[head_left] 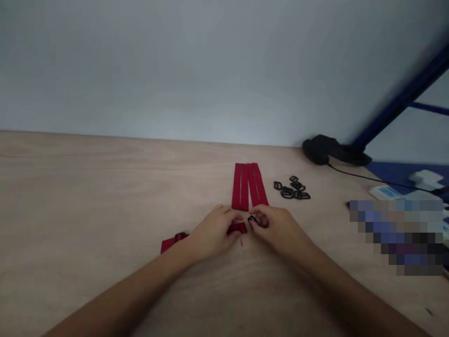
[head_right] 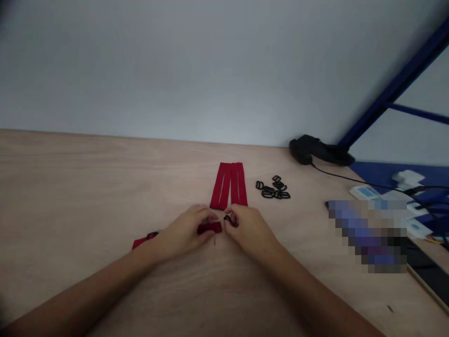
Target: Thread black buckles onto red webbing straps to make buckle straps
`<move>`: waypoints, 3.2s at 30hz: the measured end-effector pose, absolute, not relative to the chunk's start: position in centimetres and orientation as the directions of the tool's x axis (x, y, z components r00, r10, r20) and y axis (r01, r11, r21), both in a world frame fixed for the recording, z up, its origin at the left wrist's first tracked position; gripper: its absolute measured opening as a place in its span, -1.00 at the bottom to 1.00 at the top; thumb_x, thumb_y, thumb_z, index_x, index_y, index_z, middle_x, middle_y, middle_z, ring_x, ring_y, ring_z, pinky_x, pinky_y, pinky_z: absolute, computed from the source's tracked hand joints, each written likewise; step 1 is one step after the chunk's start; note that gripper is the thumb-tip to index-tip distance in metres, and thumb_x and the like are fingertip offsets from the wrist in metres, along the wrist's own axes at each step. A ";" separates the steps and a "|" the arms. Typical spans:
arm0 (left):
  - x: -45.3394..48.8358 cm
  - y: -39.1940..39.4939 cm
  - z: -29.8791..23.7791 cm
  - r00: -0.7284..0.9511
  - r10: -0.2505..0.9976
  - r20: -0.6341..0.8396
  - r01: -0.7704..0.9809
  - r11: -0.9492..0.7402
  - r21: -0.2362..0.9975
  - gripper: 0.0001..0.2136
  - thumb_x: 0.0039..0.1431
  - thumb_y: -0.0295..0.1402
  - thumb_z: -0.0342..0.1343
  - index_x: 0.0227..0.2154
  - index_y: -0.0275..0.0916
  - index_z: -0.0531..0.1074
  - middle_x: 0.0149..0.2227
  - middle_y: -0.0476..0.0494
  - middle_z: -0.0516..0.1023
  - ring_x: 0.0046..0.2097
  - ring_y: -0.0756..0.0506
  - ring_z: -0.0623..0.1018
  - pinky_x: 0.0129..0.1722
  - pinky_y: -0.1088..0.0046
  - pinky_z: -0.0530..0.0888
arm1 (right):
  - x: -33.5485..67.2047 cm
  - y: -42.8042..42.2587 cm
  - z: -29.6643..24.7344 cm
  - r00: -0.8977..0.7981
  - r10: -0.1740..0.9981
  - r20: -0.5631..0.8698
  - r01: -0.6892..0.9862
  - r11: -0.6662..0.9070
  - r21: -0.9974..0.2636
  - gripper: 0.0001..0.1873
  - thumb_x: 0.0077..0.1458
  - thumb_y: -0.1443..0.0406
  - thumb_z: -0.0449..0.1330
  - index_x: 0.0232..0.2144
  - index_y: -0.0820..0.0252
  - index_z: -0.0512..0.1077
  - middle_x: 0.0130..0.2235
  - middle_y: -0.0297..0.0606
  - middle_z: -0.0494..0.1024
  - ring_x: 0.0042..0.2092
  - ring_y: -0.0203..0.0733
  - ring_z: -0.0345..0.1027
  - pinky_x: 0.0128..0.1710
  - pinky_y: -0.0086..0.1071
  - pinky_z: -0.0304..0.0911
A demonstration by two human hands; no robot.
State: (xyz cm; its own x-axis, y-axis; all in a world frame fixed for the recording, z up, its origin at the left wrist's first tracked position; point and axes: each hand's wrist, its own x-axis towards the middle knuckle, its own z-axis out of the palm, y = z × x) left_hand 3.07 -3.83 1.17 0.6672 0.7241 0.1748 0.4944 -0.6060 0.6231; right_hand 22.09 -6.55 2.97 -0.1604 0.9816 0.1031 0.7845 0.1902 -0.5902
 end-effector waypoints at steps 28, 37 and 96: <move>2.7 -3.8 2.2 0.579 0.813 0.053 0.417 -0.352 0.838 -0.82 0.20 -0.44 0.03 -0.30 -0.22 0.56 -0.29 -0.04 0.63 -0.26 -0.08 0.56 -0.22 0.44 0.42 | 21.1 -6.9 2.7 -0.226 0.968 0.113 0.670 0.239 -0.703 -0.80 0.03 0.41 0.15 -0.26 0.13 0.49 -0.33 -0.29 0.58 -0.32 -0.22 0.47 -0.30 -0.39 0.34; 2.7 -3.8 2.5 0.591 0.806 0.031 0.395 -0.322 0.860 -0.82 0.20 -0.46 0.02 -0.29 -0.24 0.55 -0.25 -0.07 0.62 -0.21 -0.08 0.56 -0.17 0.43 0.42 | 20.9 -6.9 3.1 -0.243 0.965 0.095 0.708 0.244 -0.663 -0.75 0.01 0.42 0.17 -0.21 0.14 0.46 -0.34 -0.30 0.57 -0.35 -0.22 0.44 -0.34 -0.40 0.30; 2.8 -4.0 2.1 0.519 0.853 -0.055 0.379 -0.172 0.909 -0.82 0.19 -0.30 0.05 -0.39 -0.28 0.48 -0.48 -0.05 0.50 -0.48 0.00 0.42 -0.47 0.54 0.32 | 21.5 -6.5 2.2 -0.086 0.981 0.172 0.758 0.177 -0.628 -0.84 0.05 0.35 0.14 -0.32 0.22 0.51 -0.45 -0.27 0.54 -0.43 -0.21 0.40 -0.43 -0.39 0.26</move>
